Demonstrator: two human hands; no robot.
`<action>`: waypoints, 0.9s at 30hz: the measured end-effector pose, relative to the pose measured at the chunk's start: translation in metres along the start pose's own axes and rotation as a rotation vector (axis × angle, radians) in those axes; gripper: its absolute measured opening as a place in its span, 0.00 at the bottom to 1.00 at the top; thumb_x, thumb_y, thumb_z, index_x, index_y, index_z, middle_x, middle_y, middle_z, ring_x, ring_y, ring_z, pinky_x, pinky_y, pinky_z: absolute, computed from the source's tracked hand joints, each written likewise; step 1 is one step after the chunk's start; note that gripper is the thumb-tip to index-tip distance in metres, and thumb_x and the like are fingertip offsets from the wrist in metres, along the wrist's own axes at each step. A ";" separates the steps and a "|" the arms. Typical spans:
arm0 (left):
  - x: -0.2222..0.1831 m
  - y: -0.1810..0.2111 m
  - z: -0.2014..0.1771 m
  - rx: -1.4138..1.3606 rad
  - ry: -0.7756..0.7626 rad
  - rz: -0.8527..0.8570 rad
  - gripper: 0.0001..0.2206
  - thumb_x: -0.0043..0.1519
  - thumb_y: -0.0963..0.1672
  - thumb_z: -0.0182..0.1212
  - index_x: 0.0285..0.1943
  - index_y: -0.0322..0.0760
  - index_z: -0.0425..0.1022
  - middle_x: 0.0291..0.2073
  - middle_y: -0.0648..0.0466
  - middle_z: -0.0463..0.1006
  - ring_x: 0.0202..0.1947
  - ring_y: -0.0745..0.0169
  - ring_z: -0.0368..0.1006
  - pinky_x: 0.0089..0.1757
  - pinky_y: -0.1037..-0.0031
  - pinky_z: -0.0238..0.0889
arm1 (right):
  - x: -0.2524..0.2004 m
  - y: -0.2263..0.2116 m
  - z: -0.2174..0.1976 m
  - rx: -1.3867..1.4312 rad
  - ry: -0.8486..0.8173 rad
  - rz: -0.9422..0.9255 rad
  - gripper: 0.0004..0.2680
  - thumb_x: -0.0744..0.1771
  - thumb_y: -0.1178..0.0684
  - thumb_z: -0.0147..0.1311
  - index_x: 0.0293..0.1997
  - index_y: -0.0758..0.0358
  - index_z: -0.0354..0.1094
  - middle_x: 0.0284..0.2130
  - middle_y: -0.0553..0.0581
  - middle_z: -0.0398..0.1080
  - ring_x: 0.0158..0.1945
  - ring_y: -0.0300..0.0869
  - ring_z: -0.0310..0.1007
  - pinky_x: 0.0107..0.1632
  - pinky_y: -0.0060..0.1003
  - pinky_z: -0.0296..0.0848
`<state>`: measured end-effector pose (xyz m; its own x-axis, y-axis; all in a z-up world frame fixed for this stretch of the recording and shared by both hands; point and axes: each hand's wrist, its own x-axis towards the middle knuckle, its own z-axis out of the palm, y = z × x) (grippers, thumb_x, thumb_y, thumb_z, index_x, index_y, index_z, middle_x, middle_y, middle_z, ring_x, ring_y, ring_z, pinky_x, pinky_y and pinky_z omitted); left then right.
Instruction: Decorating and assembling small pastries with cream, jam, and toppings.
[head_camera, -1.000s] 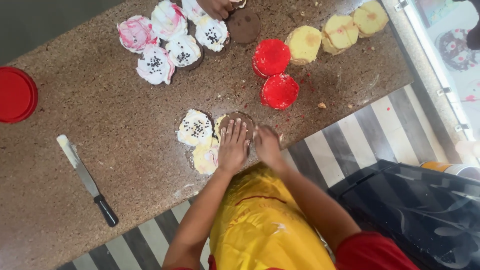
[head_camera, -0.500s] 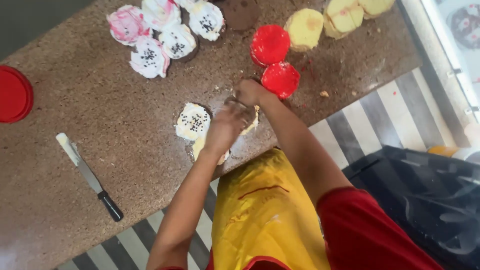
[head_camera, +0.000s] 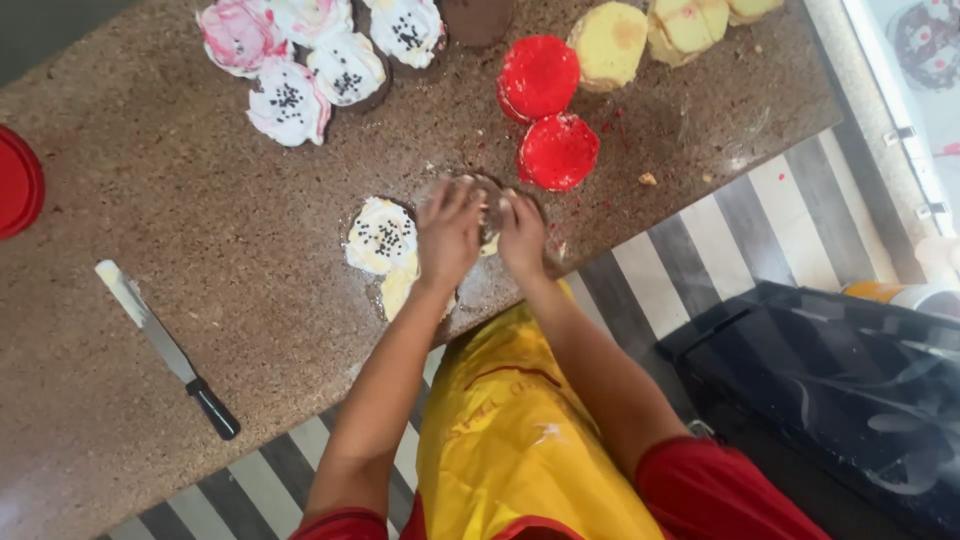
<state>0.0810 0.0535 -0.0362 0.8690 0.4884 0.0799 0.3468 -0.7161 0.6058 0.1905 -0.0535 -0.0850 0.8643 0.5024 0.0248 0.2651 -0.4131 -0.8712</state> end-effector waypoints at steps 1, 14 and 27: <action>0.002 -0.009 -0.003 0.064 0.085 0.028 0.09 0.71 0.44 0.58 0.56 0.44 0.81 0.65 0.55 0.75 0.73 0.49 0.59 0.69 0.53 0.54 | 0.025 0.000 0.008 0.017 -0.081 -0.125 0.08 0.69 0.58 0.50 0.50 0.68 0.73 0.45 0.66 0.75 0.50 0.55 0.77 0.54 0.44 0.74; 0.022 -0.019 -0.025 0.150 -0.211 0.086 0.13 0.54 0.43 0.65 0.48 0.48 0.84 0.66 0.59 0.72 0.72 0.49 0.54 0.66 0.50 0.49 | 0.050 -0.010 0.009 0.032 -0.253 -0.196 0.08 0.69 0.56 0.52 0.51 0.67 0.73 0.45 0.67 0.75 0.48 0.56 0.78 0.52 0.44 0.75; 0.049 -0.020 -0.085 -0.015 -0.296 -0.020 0.10 0.57 0.46 0.68 0.47 0.51 0.84 0.62 0.60 0.74 0.67 0.51 0.59 0.68 0.47 0.38 | -0.016 -0.052 -0.050 0.971 -0.459 1.124 0.11 0.68 0.55 0.44 0.52 0.70 0.68 0.47 0.65 0.79 0.52 0.53 0.80 0.62 0.49 0.74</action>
<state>0.0864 0.1342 0.0226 0.9282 0.3334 -0.1653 0.3611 -0.6994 0.6168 0.1839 -0.0781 -0.0151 0.1733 0.5387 -0.8245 -0.9318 -0.1813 -0.3143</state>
